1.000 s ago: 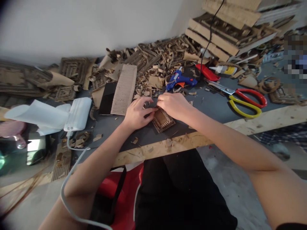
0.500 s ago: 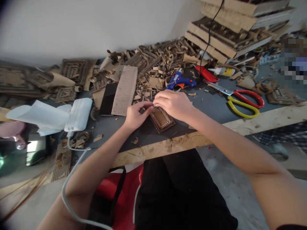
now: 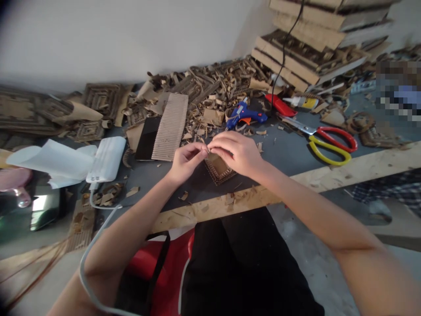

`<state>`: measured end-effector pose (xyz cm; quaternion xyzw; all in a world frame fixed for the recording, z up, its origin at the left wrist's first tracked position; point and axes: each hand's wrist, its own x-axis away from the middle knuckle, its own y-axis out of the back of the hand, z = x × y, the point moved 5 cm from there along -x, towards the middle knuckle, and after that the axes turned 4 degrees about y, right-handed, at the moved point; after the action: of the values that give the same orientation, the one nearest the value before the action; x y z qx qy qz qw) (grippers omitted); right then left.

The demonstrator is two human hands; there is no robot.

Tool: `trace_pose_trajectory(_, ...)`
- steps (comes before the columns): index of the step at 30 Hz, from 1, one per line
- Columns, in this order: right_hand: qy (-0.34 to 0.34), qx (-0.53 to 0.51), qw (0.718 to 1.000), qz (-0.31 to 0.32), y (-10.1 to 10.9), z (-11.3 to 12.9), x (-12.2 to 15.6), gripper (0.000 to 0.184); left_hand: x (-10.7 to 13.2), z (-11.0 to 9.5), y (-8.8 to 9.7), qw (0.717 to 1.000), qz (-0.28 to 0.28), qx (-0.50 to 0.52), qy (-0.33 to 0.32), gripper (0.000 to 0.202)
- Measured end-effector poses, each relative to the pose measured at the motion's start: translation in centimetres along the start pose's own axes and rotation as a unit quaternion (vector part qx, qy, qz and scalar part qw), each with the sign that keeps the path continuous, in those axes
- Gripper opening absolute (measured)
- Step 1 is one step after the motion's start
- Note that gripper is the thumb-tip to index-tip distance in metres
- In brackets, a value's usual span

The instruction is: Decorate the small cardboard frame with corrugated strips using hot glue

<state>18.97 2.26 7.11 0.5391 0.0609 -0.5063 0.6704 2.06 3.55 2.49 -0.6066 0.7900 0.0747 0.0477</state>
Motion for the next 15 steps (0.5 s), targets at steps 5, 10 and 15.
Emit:
trace_pose_trajectory(5, -0.019, 0.011, 0.999, 0.029, 0.0, 0.4, -0.1, 0.021, 0.1, 0.2, -0.2, 1.000, 0.005, 0.005, 0.004, 0.045)
trace_pose_trajectory(10, -0.093, 0.138, 0.986, 0.029, 6.0, -1.8, 0.8, 0.039, -0.1, 0.6, 0.1, 0.999, -0.044, 0.012, 0.010, 0.048)
trace_pose_trajectory(15, -0.445, 0.339, 0.828, -0.018, 15.5, -9.1, 9.0, 0.050, -0.3, 1.0, 0.6, 0.996, -0.085, 0.016, 0.001, 0.048)
